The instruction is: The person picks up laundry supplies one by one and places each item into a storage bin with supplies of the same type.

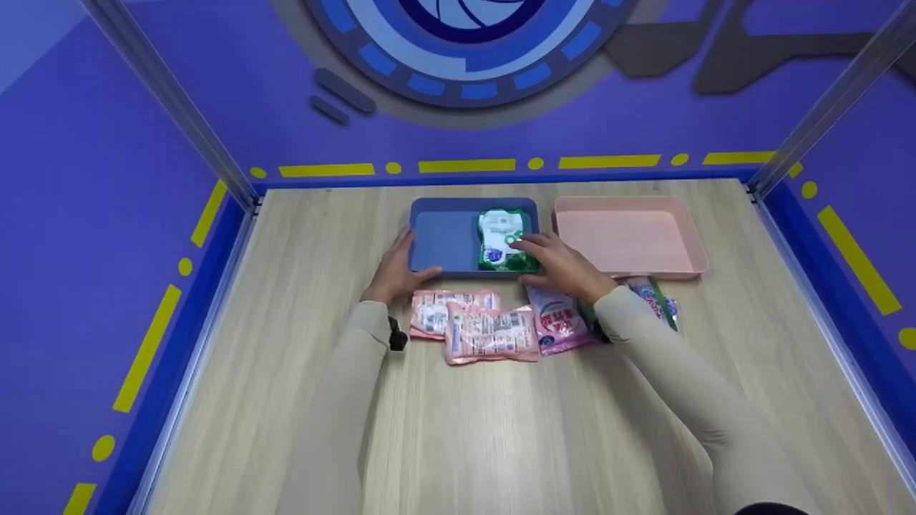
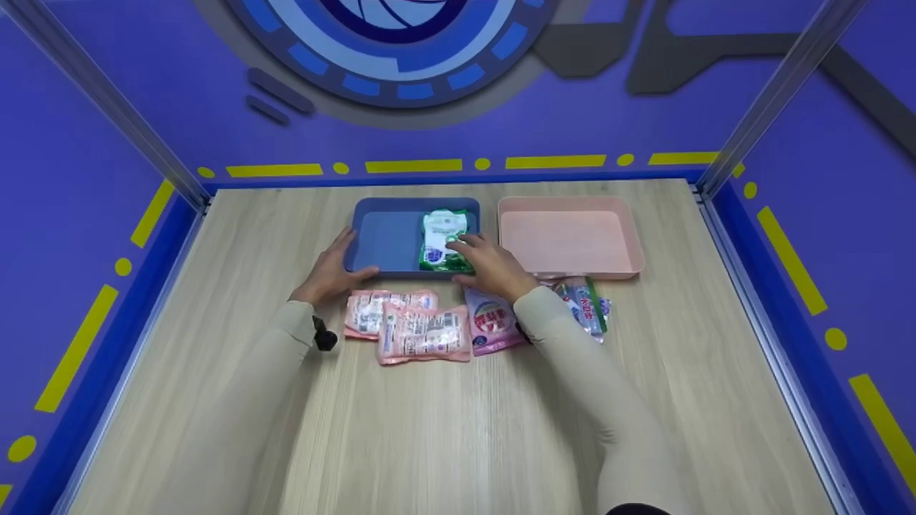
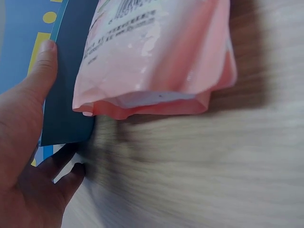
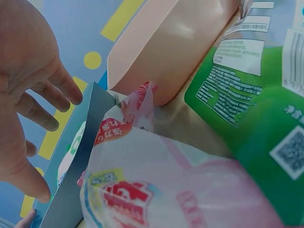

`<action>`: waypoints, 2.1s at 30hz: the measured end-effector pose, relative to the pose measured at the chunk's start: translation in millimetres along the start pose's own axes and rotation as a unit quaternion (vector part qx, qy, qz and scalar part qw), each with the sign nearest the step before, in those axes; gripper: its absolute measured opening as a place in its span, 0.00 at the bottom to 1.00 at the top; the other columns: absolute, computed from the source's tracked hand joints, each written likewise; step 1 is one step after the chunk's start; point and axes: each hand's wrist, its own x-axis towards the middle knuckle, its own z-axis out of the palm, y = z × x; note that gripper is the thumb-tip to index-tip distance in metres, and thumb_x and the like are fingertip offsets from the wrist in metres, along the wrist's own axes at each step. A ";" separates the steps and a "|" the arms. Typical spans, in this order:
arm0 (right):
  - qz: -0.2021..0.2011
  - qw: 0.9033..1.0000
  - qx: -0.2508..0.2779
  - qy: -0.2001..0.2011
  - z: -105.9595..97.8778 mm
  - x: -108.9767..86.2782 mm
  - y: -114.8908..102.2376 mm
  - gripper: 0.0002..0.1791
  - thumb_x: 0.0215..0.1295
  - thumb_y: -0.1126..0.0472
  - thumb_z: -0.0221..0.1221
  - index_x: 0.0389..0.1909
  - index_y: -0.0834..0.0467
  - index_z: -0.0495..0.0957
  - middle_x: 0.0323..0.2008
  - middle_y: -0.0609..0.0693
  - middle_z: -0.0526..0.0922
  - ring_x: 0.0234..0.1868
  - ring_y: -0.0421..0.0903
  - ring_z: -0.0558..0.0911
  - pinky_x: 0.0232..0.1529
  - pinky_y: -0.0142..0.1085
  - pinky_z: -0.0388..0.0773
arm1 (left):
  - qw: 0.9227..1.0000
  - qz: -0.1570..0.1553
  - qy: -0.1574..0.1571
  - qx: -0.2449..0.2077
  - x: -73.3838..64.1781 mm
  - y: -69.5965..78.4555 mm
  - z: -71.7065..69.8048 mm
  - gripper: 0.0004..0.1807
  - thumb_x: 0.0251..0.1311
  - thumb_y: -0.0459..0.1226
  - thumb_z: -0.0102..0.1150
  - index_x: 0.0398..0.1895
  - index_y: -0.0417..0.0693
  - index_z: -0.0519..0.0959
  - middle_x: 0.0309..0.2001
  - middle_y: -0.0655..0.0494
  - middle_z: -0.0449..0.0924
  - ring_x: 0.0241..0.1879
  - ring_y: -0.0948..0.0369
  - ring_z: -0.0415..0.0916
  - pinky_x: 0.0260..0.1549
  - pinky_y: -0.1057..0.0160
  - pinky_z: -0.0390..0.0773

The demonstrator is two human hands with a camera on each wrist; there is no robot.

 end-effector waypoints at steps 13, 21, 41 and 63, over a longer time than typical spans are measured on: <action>-0.016 1.000 -0.005 -0.001 2.7 -10.2 -3.1 0.38 0.65 0.52 0.71 0.75 0.47 0.69 0.75 0.57 0.67 0.74 0.61 0.65 0.65 0.60 0.73 | 1.000 -0.010 0.002 -0.001 0.8 -0.1 1.2 0.58 0.62 0.57 0.68 0.84 0.47 0.45 0.84 0.54 0.37 0.82 0.51 0.41 0.78 0.49 0.50; -0.030 0.999 -0.009 0.006 7.1 -18.7 -5.9 0.38 0.65 0.52 0.71 0.74 0.46 0.69 0.74 0.57 0.67 0.73 0.61 0.65 0.64 0.62 0.73 | 1.000 -0.011 0.003 0.001 2.1 0.0 1.7 0.59 0.61 0.58 0.69 0.84 0.47 0.45 0.84 0.54 0.38 0.81 0.52 0.41 0.78 0.51 0.50; -0.089 0.995 -0.027 0.020 20.9 -37.5 -19.8 0.40 0.63 0.45 0.72 0.74 0.49 0.71 0.74 0.58 0.68 0.74 0.60 0.66 0.64 0.59 0.74 | 1.000 -0.018 0.005 -0.006 0.6 0.0 0.5 0.58 0.61 0.58 0.69 0.84 0.48 0.46 0.84 0.54 0.39 0.82 0.51 0.41 0.77 0.49 0.50; -0.101 0.995 0.010 -0.011 39.7 -49.5 -35.0 0.41 0.62 0.43 0.71 0.75 0.47 0.69 0.75 0.54 0.66 0.76 0.58 0.63 0.67 0.62 0.69 | 1.000 0.000 0.004 0.004 2.1 -2.0 1.0 0.58 0.60 0.58 0.70 0.83 0.44 0.48 0.84 0.51 0.40 0.81 0.52 0.42 0.77 0.52 0.52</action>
